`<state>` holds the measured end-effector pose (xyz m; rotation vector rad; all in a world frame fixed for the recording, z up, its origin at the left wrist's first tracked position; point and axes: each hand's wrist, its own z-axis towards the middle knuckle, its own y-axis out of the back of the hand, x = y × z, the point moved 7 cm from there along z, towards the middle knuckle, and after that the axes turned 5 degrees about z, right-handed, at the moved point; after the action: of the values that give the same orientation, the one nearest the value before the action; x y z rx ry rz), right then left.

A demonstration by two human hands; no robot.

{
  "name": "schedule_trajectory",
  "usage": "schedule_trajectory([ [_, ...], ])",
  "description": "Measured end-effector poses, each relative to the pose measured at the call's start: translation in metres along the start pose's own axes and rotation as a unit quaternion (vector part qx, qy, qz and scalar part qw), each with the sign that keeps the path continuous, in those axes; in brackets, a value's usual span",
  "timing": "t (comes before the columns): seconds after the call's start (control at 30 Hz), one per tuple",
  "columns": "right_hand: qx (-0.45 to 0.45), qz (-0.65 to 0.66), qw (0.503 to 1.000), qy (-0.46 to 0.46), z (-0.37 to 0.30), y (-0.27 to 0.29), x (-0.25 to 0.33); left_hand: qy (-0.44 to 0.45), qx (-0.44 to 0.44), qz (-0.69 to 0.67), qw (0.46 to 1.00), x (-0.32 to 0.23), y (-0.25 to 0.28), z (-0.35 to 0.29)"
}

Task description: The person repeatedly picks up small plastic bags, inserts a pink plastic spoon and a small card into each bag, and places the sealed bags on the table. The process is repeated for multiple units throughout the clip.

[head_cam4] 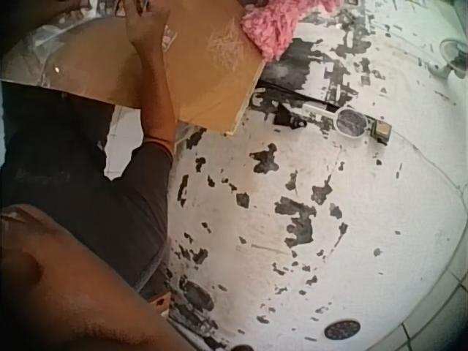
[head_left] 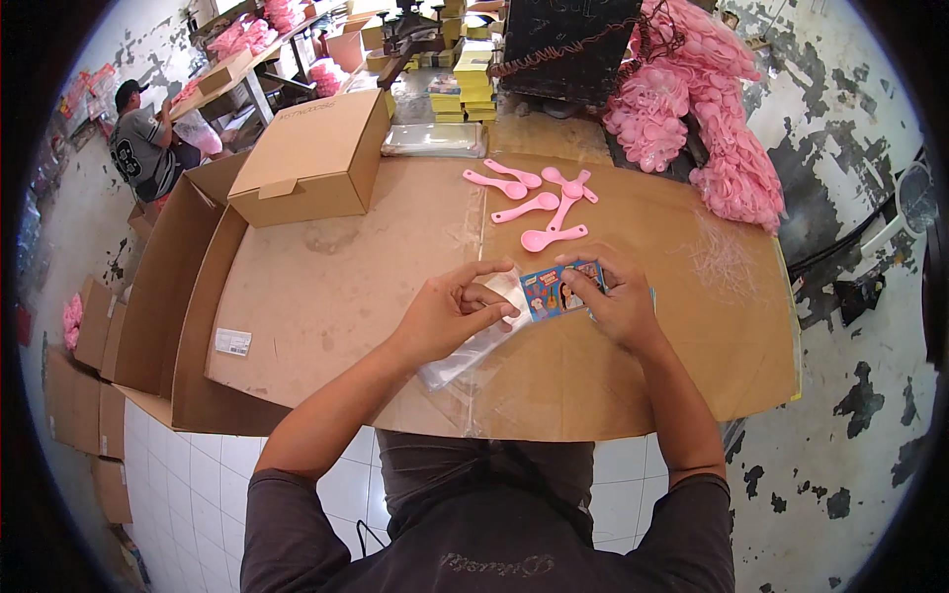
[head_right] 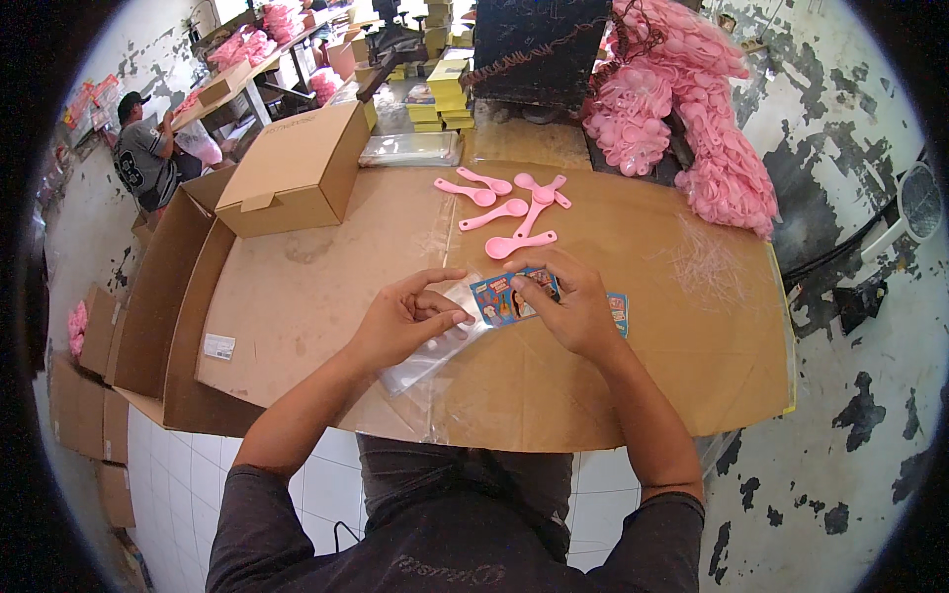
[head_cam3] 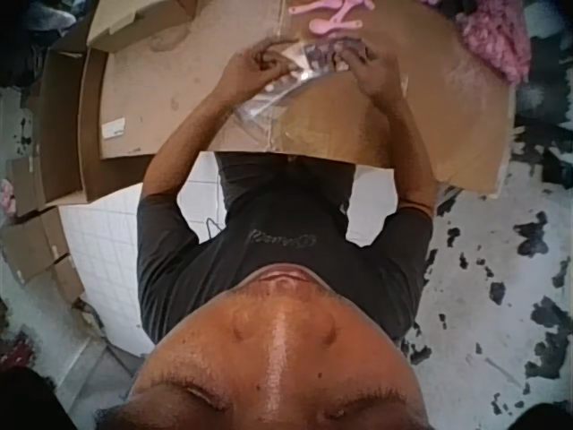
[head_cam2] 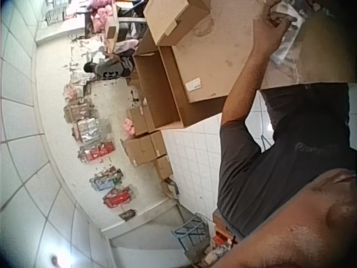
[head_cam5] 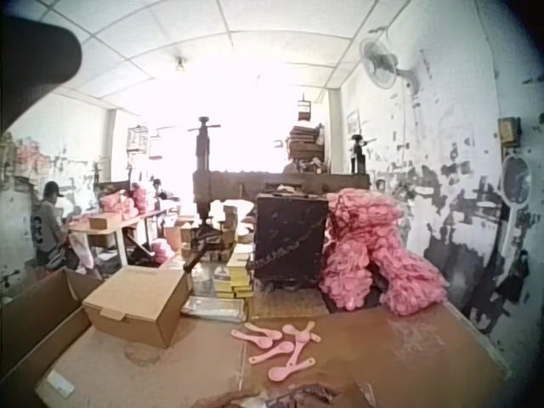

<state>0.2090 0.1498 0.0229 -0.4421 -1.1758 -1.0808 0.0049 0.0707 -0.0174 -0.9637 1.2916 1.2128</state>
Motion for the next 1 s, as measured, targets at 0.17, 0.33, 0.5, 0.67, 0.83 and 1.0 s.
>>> schedule_trajectory([
  [0.17, 0.077, -0.079, 0.994, 0.017, -0.002, -0.012, 0.009, -0.005, -0.003, -0.021, 1.000, -0.002, -0.004, -0.002],
  [0.33, 0.101, -0.056, 0.993, 0.027, -0.007, -0.038, 0.009, -0.033, 0.022, 0.028, 0.999, -0.002, -0.008, -0.003],
  [0.5, 0.012, 0.114, 0.992, -0.053, 0.000, -0.022, -0.007, -0.010, -0.042, -0.005, 0.999, -0.004, 0.000, -0.003],
  [0.67, 0.122, -0.032, 0.992, -0.008, -0.010, -0.037, 0.002, -0.009, -0.058, -0.013, 0.998, -0.012, 0.000, -0.006],
  [0.83, 0.175, -0.064, 0.982, -0.023, -0.006, -0.044, -0.001, -0.046, -0.060, -0.013, 0.997, -0.003, 0.001, -0.002],
  [1.0, 0.128, -0.182, 0.975, 0.023, 0.028, -0.004, -0.008, -0.025, -0.065, -0.013, 0.997, -0.005, 0.006, 0.000],
])
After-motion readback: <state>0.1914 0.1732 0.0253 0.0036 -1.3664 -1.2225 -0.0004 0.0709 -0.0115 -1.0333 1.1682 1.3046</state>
